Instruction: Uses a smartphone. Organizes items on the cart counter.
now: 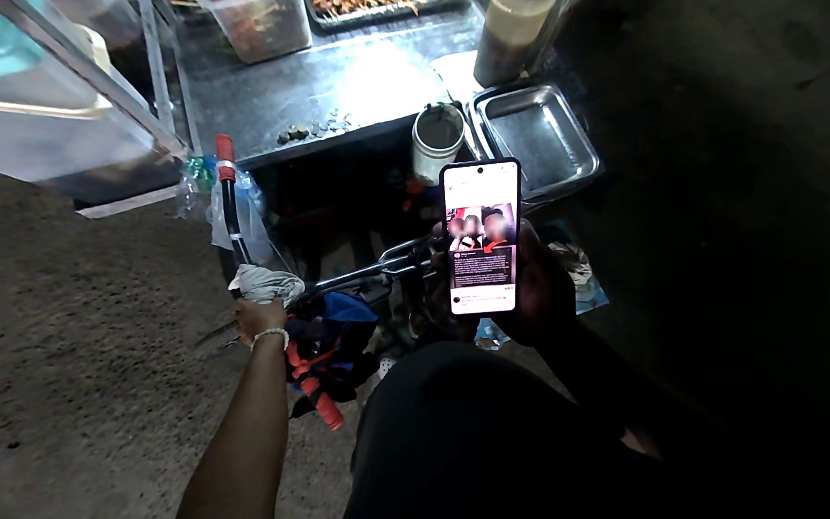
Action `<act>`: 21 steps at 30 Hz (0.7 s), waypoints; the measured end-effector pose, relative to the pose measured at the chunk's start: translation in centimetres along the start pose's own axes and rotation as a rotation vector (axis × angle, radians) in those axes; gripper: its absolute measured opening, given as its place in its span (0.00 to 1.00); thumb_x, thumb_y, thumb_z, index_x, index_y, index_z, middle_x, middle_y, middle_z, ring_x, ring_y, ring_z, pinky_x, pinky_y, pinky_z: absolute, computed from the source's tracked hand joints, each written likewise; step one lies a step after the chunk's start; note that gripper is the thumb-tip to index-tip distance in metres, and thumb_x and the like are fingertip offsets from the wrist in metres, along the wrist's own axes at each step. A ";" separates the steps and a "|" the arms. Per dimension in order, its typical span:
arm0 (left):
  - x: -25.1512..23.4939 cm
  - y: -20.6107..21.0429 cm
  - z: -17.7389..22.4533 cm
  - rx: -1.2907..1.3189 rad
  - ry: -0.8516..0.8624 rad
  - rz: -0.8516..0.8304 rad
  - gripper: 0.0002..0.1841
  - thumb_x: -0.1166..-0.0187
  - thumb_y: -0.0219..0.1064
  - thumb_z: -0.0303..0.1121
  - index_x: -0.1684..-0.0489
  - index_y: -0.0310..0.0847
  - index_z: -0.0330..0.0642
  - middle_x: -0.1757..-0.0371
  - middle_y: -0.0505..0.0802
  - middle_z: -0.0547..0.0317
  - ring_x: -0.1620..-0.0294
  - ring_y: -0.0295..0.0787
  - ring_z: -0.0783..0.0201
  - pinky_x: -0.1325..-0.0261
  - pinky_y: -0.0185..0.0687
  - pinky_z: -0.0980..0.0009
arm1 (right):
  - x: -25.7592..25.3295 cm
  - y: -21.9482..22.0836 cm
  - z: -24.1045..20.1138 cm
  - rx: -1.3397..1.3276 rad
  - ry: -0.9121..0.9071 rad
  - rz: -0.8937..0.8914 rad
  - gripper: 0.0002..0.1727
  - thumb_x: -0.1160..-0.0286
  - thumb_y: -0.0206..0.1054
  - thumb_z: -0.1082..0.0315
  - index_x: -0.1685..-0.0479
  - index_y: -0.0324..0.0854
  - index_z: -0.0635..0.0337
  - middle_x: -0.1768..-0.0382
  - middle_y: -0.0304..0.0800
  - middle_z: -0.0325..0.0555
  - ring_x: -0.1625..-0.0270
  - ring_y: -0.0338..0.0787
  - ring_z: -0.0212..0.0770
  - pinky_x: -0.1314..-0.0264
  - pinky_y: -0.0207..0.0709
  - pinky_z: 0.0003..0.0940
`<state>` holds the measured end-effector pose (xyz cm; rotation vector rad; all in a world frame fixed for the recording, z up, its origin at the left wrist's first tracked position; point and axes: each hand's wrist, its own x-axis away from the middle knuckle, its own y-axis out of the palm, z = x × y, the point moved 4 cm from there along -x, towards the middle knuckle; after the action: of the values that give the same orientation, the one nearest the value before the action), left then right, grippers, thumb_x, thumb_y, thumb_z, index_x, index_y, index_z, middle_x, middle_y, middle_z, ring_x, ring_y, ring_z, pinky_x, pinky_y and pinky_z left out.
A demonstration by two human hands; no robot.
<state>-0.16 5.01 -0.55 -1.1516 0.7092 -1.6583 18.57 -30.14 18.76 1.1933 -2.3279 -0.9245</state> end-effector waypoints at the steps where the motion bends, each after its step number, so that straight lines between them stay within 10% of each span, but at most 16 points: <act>1: 0.0 0.0 0.0 0.000 -0.002 0.000 0.41 0.24 0.73 0.42 0.16 0.60 0.27 0.22 0.77 0.26 0.21 0.75 0.34 0.22 0.69 0.39 | 0.0 0.0 0.0 -0.001 0.000 0.002 0.34 0.13 0.53 0.35 0.22 0.72 0.51 0.31 0.85 0.60 0.40 0.93 0.56 0.57 0.94 0.50; 21: -0.3 -0.4 0.3 -0.018 0.002 -0.055 0.46 0.25 0.75 0.49 0.13 0.58 0.28 0.24 0.79 0.26 0.21 0.76 0.34 0.20 0.69 0.40 | -0.8 -1.0 -0.2 -0.121 0.066 -0.005 0.34 0.15 0.54 0.33 0.26 0.76 0.49 0.37 0.89 0.59 0.51 0.97 0.55 0.68 0.94 0.47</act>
<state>-0.01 5.47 -0.23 -1.1921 0.7011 -1.7020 19.69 -30.03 18.17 1.1627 -2.1861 -0.9968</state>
